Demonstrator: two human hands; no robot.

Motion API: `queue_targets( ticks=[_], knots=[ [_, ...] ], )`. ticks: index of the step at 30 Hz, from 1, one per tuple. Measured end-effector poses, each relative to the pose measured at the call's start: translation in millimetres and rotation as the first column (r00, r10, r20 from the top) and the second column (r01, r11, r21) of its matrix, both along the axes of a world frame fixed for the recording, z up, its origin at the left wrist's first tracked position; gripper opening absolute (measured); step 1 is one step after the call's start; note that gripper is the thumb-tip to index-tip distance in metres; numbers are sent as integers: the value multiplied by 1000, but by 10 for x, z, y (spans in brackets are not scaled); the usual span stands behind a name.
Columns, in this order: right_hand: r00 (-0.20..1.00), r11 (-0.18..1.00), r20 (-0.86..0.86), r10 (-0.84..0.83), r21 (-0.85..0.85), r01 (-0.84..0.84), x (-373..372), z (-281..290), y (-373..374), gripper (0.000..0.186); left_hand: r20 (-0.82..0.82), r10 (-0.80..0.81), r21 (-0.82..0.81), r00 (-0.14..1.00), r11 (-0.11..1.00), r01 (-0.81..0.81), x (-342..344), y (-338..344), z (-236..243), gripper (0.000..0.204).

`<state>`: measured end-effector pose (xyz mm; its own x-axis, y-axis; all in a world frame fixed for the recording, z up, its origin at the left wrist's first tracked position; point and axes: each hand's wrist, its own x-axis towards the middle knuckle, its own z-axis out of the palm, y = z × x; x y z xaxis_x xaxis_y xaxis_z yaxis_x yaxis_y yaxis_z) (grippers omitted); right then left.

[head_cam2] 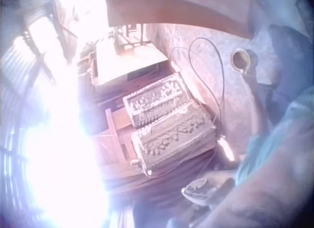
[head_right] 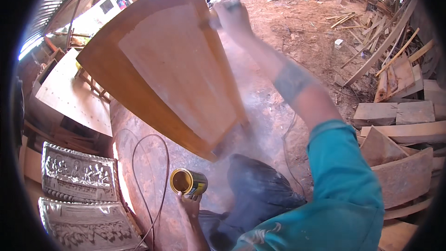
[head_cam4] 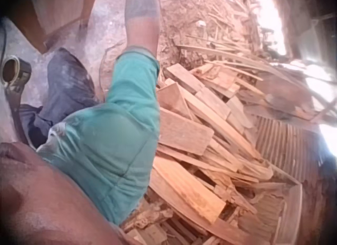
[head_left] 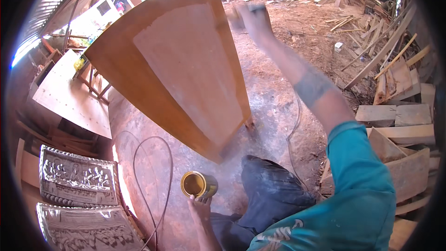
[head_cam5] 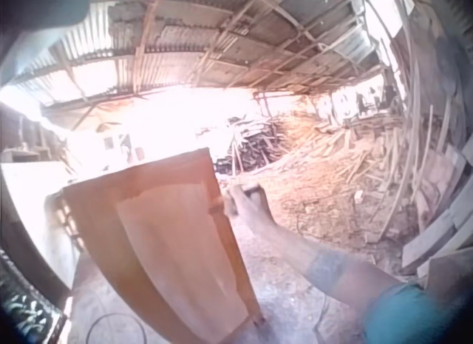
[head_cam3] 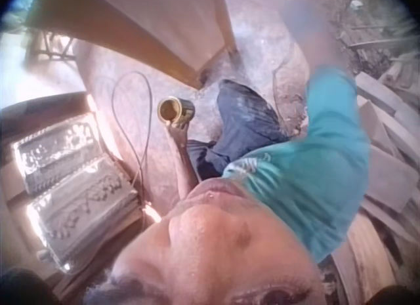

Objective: The person applies a liquid finish to the interior and exterior of a wooden shelving unit using a brush, dipping the brush into a small container as needed, and then handles a red cloth.

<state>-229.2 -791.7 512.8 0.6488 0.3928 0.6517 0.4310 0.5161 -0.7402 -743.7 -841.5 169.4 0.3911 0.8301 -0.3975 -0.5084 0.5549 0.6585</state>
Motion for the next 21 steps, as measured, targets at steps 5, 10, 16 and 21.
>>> queue_targets(
  ticks=[5,10,16,21],
  knots=[
    [944,863,10,329,403,-305,-128,657,110,27,24,24,-40,999,999,-23,47,-26,-1,84],
    [868,992,-485,109,-9,-129,-291,-2249,102,36,-19,21,-22,1000,1000,-22,97,-85,-72,84],
    [660,914,-742,-117,-340,-220,-524,-4177,-257,33,-65,-26,-46,998,999,23,68,-92,-115,82],
    [894,906,-440,-86,-409,-114,-472,-2888,65,31,-119,26,-90,993,995,-36,-56,-81,-252,80]
  ],
)
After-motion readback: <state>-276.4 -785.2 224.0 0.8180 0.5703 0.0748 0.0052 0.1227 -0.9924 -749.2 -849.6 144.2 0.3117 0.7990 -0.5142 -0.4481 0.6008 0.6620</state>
